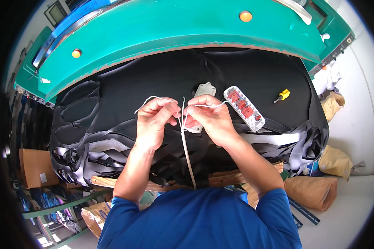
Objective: Assemble product components by threading a cord through a plastic part and trimming it with scissors.
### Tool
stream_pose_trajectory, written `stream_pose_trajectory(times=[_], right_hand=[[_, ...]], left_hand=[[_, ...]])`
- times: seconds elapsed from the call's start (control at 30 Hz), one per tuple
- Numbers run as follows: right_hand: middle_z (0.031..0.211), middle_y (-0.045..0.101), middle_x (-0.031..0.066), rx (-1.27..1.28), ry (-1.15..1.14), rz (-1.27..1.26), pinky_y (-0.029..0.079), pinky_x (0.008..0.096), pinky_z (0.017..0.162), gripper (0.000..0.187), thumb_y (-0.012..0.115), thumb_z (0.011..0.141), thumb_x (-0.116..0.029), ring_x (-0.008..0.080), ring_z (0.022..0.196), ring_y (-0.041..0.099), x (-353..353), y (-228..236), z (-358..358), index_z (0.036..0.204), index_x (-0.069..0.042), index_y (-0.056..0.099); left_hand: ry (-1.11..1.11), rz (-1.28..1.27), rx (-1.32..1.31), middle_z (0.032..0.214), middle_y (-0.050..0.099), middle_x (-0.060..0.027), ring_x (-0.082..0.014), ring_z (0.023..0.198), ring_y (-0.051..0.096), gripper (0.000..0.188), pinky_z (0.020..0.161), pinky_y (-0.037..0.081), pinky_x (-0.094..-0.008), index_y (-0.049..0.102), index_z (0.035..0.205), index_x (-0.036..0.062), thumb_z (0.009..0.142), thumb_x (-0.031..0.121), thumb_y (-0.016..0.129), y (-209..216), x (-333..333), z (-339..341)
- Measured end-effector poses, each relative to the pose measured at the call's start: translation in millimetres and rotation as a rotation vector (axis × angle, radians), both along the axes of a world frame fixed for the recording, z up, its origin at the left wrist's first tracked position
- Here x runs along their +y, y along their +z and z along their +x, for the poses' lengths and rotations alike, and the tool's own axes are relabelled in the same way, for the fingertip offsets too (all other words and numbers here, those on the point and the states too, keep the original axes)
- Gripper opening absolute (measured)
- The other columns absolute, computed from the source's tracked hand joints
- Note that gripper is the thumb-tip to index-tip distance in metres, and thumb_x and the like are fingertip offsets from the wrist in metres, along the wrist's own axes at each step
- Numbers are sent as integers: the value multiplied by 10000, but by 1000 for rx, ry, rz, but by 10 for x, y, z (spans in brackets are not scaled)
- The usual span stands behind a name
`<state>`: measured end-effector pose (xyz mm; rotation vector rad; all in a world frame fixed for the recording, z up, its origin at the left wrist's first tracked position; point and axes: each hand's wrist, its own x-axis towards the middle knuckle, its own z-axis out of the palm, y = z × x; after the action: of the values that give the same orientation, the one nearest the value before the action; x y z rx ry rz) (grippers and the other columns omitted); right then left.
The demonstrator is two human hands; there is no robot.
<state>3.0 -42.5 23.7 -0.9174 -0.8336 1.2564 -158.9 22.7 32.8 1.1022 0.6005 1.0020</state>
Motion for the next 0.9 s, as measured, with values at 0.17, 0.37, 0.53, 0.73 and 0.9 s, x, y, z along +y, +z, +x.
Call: stream_pose_trajectory(times=[0.17, 0.37, 0.53, 0.73, 0.9], right_hand=[[909, 662, 116, -47, -4, 13, 559, 288, 657, 165, 593, 913, -102, 174, 754, 660, 39, -29, 92, 1042, 0, 584], [924, 666, 118, -84, -36, 48, 556, 280, 659, 184, 586, 919, -102, 160, 758, 654, 57, 32, 119, 1074, -3, 587], [927, 669, 119, -125, -60, 39, 549, 271, 663, 200, 580, 922, -94, 142, 740, 646, 56, 59, 118, 1102, -7, 582], [935, 668, 121, -149, -50, 69, 549, 267, 662, 204, 574, 925, -89, 142, 741, 648, 75, 49, 134, 1110, -3, 577], [957, 664, 128, -150, -30, 49, 562, 297, 713, 208, 565, 928, -85, 164, 795, 660, 53, 61, 143, 1116, 4, 569]], left_hand=[[-90, -135, -122, 856, 655, -73, -136, 778, 649, 102, 682, 565, -256, 640, 940, -1, 878, 80, 643, -23, 31, 32], [-206, -171, -155, 902, 658, -97, -167, 816, 660, 142, 758, 578, -309, 619, 975, -13, 911, 113, 605, -35, 64, 60], [-220, -141, -142, 923, 652, -113, -196, 837, 666, 130, 750, 585, -335, 621, 979, -11, 916, 97, 585, -50, 90, 59], [-212, -128, -93, 892, 669, -106, -171, 808, 664, 128, 746, 574, -309, 628, 985, -17, 903, 80, 605, -9, 118, 70], [-205, -134, -81, 872, 671, -91, -147, 790, 658, 111, 747, 567, -294, 635, 963, -20, 885, 59, 626, -7, 125, 75]])
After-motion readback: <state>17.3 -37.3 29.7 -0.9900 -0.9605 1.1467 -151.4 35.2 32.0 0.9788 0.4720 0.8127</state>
